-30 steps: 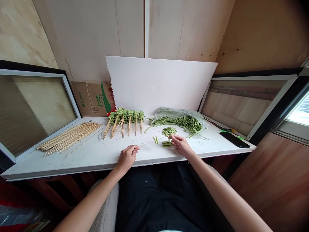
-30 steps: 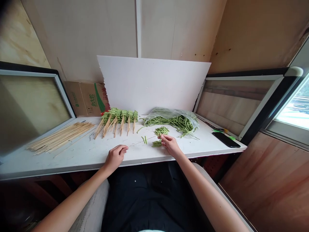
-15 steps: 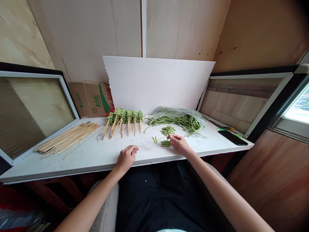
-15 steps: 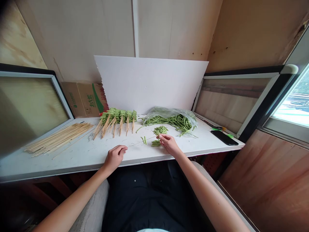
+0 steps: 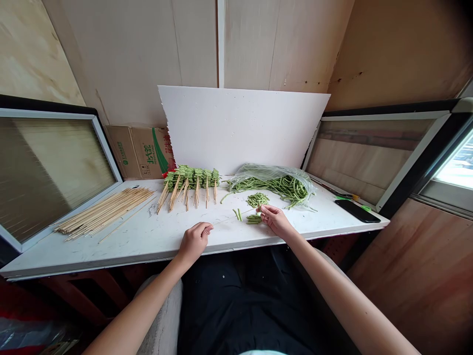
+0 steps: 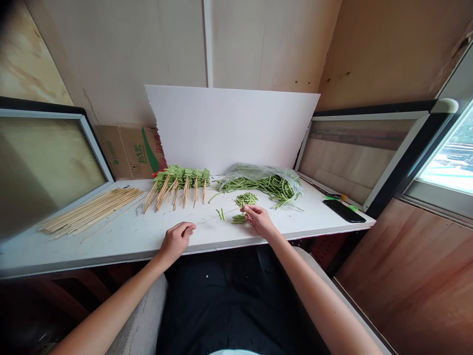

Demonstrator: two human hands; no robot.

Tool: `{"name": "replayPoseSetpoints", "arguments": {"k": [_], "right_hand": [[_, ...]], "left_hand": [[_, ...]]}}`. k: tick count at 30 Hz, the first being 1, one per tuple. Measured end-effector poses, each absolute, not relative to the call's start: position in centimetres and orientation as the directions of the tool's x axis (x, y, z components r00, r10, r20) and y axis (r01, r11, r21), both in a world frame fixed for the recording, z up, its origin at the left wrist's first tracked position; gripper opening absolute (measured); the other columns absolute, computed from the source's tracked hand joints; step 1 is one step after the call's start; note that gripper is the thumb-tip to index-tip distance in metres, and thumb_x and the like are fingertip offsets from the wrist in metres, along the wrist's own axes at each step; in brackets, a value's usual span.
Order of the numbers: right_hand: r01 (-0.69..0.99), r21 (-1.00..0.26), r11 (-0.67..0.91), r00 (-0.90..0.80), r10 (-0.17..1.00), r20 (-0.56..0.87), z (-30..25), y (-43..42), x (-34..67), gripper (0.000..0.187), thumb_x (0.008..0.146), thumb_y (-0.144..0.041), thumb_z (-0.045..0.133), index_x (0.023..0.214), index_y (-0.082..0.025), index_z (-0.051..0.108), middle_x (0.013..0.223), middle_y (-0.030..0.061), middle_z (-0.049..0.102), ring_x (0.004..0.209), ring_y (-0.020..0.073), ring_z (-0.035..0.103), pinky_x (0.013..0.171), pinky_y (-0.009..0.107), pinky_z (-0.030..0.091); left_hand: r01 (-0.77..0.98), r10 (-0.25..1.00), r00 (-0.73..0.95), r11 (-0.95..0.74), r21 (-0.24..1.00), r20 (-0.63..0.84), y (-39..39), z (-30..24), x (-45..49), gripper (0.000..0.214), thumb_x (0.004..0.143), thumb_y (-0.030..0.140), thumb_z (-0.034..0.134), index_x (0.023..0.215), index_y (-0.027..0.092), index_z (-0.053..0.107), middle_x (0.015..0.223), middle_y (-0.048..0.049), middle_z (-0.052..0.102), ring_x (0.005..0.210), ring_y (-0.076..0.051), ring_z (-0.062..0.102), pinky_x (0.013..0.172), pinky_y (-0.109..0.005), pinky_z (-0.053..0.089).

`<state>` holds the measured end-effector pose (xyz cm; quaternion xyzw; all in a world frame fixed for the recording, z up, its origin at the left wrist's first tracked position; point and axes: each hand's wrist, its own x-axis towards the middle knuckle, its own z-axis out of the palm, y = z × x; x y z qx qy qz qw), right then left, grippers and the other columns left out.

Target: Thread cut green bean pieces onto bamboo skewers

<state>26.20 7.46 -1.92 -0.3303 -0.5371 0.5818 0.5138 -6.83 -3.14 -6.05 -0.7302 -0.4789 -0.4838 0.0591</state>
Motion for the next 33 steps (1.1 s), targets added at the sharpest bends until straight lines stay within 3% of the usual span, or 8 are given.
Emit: {"name": "replayPoseSetpoints", "arguments": {"k": [19, 33], "right_hand": [[-0.286, -0.956, 0.069, -0.278, 0.948, 0.152, -2.11, 7.61, 26.35, 0.035, 0.073, -0.049, 0.094, 0.091, -0.021, 0.083, 0.097, 0.006, 0.074, 0.067, 0.0109, 0.053, 0.057, 0.025, 0.043], [-0.198, -0.968, 0.152, -0.253, 0.947, 0.2, -2.35, 7.82, 26.28, 0.035, 0.072, -0.052, 0.091, 0.085, -0.02, 0.084, 0.086, 0.0048, 0.074, 0.061, 0.0107, 0.048, 0.056, 0.028, 0.037]], "left_hand": [[0.751, 0.66, 0.057, -0.523, 0.404, 0.749, -3.3, -5.84, -6.67, 0.022, 0.102, 0.016, 0.054, 0.093, 0.021, 0.074, 0.079, -0.0024, 0.073, 0.072, -0.016, 0.07, 0.069, -0.026, 0.053], [0.746, 0.656, 0.053, -0.527, 0.407, 0.753, -3.29, -5.7, -6.64, 0.023, 0.098, 0.013, 0.054, 0.087, 0.02, 0.073, 0.075, -0.0023, 0.073, 0.069, -0.016, 0.069, 0.066, -0.026, 0.053]]}}
